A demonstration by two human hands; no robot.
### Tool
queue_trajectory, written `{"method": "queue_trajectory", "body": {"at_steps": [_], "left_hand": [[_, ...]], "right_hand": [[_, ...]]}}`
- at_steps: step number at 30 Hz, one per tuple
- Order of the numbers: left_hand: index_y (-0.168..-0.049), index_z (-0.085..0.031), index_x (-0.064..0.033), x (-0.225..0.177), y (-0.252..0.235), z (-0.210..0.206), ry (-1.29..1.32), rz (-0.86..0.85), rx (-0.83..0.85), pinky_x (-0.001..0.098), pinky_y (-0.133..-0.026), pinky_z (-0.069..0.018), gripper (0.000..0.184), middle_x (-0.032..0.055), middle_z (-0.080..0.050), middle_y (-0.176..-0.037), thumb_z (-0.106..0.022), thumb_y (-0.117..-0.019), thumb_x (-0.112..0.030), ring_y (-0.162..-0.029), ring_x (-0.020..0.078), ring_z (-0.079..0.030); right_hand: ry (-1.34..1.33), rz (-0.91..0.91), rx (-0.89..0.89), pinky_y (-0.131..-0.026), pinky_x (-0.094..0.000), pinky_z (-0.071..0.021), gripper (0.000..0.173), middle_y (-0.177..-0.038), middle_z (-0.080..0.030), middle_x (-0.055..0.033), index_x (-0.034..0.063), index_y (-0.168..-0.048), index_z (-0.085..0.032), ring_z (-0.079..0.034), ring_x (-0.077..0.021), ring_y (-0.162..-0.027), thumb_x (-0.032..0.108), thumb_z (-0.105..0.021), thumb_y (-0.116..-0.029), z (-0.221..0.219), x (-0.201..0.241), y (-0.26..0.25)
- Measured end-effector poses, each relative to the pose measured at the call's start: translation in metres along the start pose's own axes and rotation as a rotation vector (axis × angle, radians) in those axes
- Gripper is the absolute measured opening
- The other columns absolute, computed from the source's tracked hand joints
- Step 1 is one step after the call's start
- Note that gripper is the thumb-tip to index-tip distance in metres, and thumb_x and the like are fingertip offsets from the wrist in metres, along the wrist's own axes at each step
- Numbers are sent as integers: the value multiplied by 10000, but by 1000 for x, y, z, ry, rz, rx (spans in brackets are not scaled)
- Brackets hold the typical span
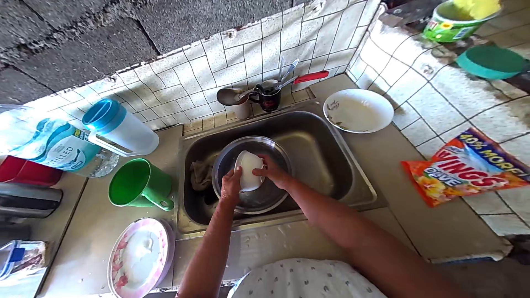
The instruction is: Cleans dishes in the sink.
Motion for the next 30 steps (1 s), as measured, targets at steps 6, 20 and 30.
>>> {"method": "queue_trajectory", "body": {"at_steps": [6, 20, 30], "left_hand": [[-1128, -621, 62, -2, -1, 2, 73, 20, -2, 344, -787, -590, 277, 110, -691, -902, -426, -1098, -132, -818, 157, -689], [-1099, -661, 69, 26, 1, -9, -362, 148, 154, 366, -847, -528, 365, 145, -671, -989, -490, -1095, -254, -869, 156, -632], [-1252, -596, 63, 38, -25, 18, -99, 268, -36, 450, -869, -549, 405, 222, -657, -1099, -462, -1106, -289, -952, 272, -657]], "right_hand": [[-86, 23, 59, -1066, -412, -491, 844, -1483, -480, -226, 67, -1583, -265, -552, -271, -1299, 232, -730, -899, -3, -6, -5], [732, 486, -136, -954, -499, -529, 346, -1060, -701, -275, -121, -984, -718, -685, -385, -1038, 176, -548, -1036, -24, 21, 18], [1023, 122, 443, -1023, -586, -410, 610, -1091, -659, -311, -140, -1031, -660, -621, -435, -1098, 432, -453, -1084, -43, -11, 27]]}}
Point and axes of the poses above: each hand's wrist, its own y-axis away from the middle knuckle, its own z-axis out of the back of the hand, x = y × z, the point moved 6 cm from there along -y, towards the middle knuckle
